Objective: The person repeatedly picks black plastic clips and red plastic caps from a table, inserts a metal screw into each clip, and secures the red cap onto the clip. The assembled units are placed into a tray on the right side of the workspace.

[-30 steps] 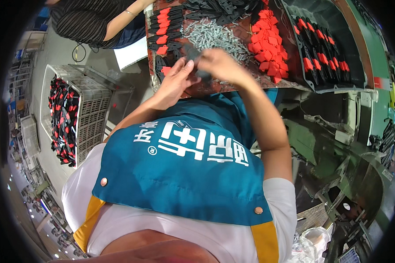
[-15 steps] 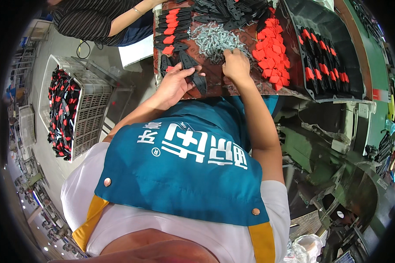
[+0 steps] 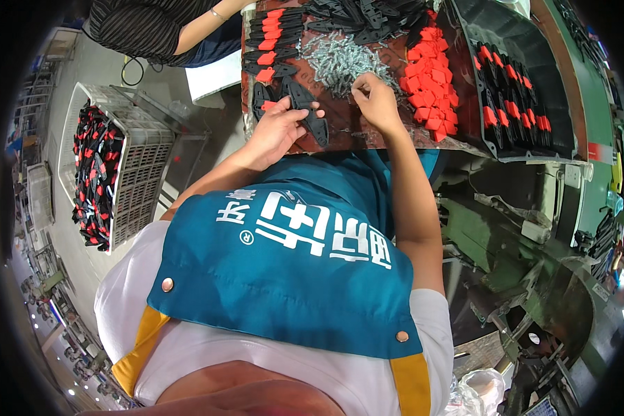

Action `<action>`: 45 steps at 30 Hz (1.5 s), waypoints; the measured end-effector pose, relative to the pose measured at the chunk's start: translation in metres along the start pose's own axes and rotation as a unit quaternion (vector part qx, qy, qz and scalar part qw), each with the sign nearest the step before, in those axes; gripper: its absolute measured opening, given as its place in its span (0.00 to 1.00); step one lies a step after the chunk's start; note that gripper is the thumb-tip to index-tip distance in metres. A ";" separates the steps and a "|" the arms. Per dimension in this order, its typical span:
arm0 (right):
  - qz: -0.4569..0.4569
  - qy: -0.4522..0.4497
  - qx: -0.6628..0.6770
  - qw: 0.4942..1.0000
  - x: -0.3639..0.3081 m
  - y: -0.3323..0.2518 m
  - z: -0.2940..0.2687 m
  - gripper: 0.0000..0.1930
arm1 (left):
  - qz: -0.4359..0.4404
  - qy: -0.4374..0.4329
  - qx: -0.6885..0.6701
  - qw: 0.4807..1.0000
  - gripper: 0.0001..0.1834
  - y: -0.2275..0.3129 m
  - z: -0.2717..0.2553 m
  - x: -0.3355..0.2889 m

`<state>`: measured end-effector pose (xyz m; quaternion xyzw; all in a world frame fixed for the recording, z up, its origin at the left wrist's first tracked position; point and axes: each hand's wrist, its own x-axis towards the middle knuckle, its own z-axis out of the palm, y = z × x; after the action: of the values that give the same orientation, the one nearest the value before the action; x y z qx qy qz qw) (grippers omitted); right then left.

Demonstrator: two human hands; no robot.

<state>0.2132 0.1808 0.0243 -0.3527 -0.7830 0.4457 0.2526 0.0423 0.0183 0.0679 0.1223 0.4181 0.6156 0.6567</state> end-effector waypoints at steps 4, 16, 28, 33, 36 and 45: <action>-0.007 -0.009 0.106 0.994 -0.017 -0.031 0.014 0.08 | 0.023 0.001 0.019 1.000 0.11 -0.002 -0.003 0.001; 0.100 -0.049 0.257 0.960 -0.044 -0.070 0.016 0.07 | 0.012 0.014 0.117 0.993 0.12 0.002 0.007 -0.003; 0.005 0.091 -0.007 0.996 -0.008 -0.032 -0.032 0.11 | 0.047 0.008 0.130 0.990 0.11 0.004 0.011 -0.004; 0.063 0.148 -0.444 0.882 0.014 0.036 -0.080 0.16 | 0.028 0.036 0.145 0.988 0.11 0.012 0.016 -0.009; 0.141 0.108 -0.459 0.871 0.021 0.030 -0.073 0.17 | 0.028 0.027 0.140 0.989 0.11 0.010 0.016 -0.011; 0.128 0.027 0.146 0.981 0.013 -0.011 -0.060 0.14 | 0.035 0.001 0.131 0.991 0.09 0.008 0.016 -0.010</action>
<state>0.2444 0.2184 0.0637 -0.4210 -0.6508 0.5744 0.2632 0.0486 0.0162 0.0872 0.2212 0.4915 0.5779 0.6128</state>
